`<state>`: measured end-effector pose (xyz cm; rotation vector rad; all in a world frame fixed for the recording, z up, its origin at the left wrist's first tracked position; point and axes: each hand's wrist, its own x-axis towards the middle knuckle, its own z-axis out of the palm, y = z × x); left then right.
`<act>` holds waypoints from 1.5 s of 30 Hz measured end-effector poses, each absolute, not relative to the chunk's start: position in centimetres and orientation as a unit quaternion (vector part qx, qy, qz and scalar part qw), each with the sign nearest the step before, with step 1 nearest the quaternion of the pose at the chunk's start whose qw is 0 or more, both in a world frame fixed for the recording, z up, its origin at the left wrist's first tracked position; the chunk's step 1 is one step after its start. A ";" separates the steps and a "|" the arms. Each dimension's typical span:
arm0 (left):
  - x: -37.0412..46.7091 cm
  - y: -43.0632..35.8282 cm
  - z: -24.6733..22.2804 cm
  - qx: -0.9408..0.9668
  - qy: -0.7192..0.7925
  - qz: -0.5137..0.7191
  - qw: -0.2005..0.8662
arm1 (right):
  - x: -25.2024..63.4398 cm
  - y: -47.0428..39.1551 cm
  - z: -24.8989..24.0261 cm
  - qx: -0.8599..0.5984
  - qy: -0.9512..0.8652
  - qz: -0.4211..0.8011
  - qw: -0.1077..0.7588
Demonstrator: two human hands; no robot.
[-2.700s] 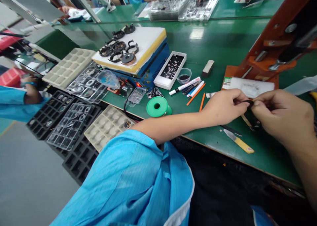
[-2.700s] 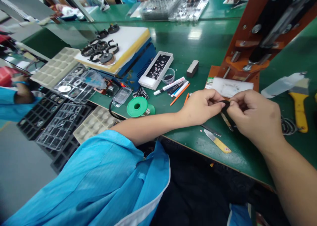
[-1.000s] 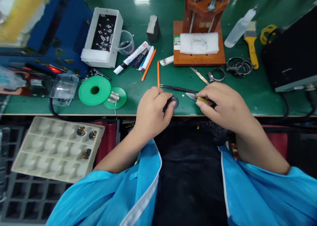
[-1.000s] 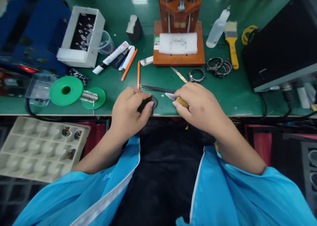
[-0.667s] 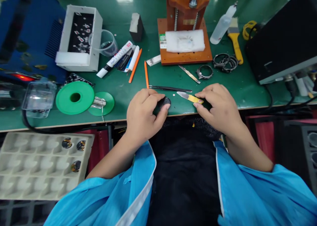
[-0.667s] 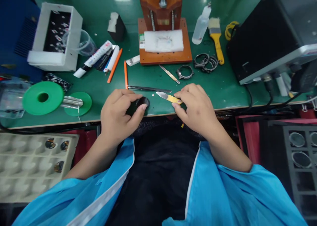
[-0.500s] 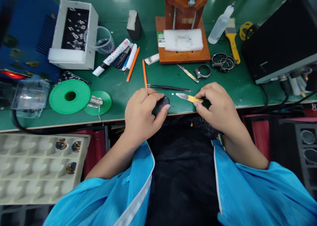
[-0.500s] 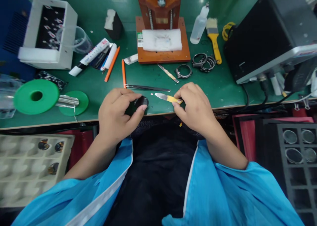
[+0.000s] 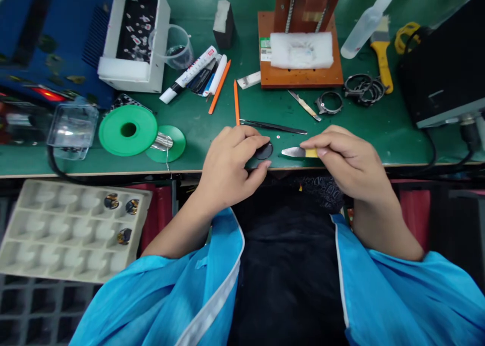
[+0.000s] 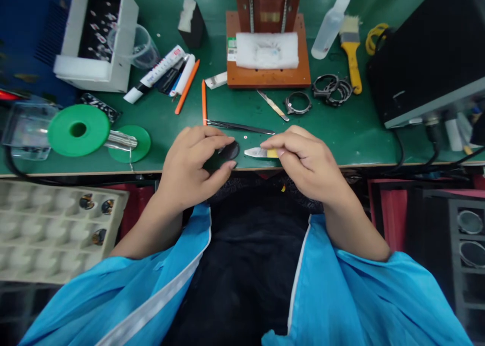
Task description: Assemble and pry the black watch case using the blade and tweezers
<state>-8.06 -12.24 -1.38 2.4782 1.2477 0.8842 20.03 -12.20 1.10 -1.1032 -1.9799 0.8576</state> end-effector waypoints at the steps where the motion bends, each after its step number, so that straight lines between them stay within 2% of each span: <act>1: -8.1 -12.2 -1.4 0.846 0.424 0.301 0.119 | 19.9 -12.2 1.2 -0.425 -0.758 0.346 0.354; 10: -8.0 -12.0 -1.5 0.836 0.442 0.301 0.124 | 19.2 -12.1 0.4 -0.520 -0.670 0.310 0.430; 17: -8.0 -12.1 -1.0 0.839 0.432 0.297 0.147 | 18.4 -12.0 -0.4 -0.457 -0.715 0.214 0.484; 20: -7.9 -12.2 -1.1 0.833 0.445 0.294 0.144 | 18.1 -11.7 -0.4 -0.383 -0.775 0.187 0.466; 24: -7.7 -12.2 -1.3 0.831 0.449 0.298 0.139 | 18.0 -11.0 -0.2 -0.325 -0.836 0.198 0.395; 35: -7.5 -12.2 -1.4 0.832 0.438 0.318 0.120 | 17.9 -10.7 -0.7 -0.405 -0.828 0.219 0.320; 40: -7.6 -12.4 -1.2 0.836 0.442 0.302 0.119 | 18.3 -10.9 -0.1 -0.378 -0.817 0.257 0.351; 45: -7.6 -12.4 -1.5 0.837 0.449 0.290 0.117 | 18.1 -10.9 -0.4 -0.376 -0.861 0.202 0.276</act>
